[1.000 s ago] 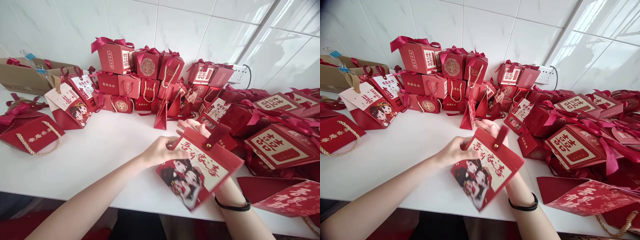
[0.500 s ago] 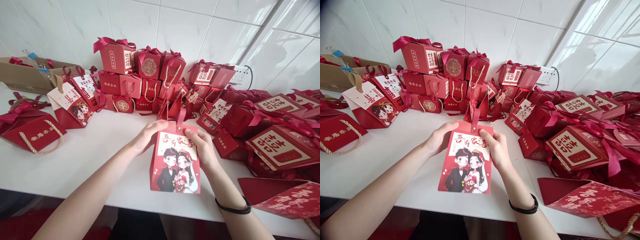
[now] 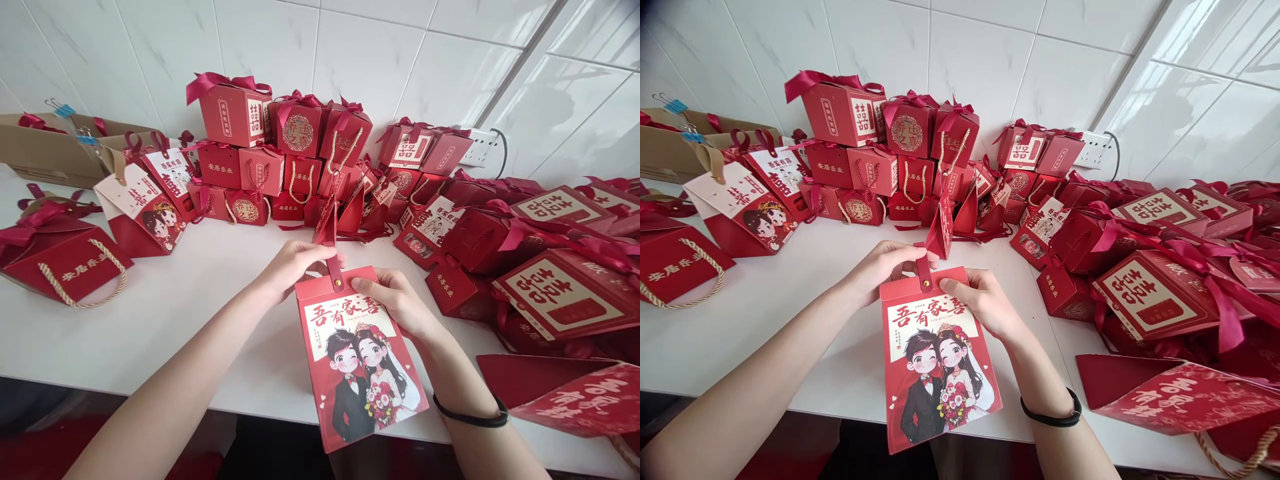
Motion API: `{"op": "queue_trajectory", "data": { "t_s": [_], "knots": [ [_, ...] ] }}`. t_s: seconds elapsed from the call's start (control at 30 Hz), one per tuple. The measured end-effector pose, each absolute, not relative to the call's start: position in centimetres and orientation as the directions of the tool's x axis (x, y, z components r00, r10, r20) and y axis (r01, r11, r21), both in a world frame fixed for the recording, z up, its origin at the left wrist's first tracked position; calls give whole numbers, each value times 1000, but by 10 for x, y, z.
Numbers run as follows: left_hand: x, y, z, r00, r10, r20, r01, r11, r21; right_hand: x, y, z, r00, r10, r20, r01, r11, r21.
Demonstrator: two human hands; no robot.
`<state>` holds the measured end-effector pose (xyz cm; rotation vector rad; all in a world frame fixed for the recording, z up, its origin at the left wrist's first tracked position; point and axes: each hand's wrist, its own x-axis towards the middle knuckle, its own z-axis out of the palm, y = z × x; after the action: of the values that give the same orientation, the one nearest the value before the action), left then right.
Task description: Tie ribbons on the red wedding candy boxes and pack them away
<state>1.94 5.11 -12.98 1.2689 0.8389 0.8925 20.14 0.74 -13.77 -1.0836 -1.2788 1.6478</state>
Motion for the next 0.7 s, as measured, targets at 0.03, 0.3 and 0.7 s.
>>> {"op": "queue_trajectory", "data": {
  "t_s": [0.03,0.3,0.7],
  "knots": [
    [20,51,-130,423,906,-19,-88,62,994,202,7,-137,-345,924,-165,-63,-198,-978],
    [21,51,-133,415,910,0,-159,73,985,203,10,-139,-403,903,-148,-81,-197,-977],
    [30,44,-140,656,662,363,-78,-419,905,186,17,-188,-716,698,-17,-390,-420,-820]
  ]
}}
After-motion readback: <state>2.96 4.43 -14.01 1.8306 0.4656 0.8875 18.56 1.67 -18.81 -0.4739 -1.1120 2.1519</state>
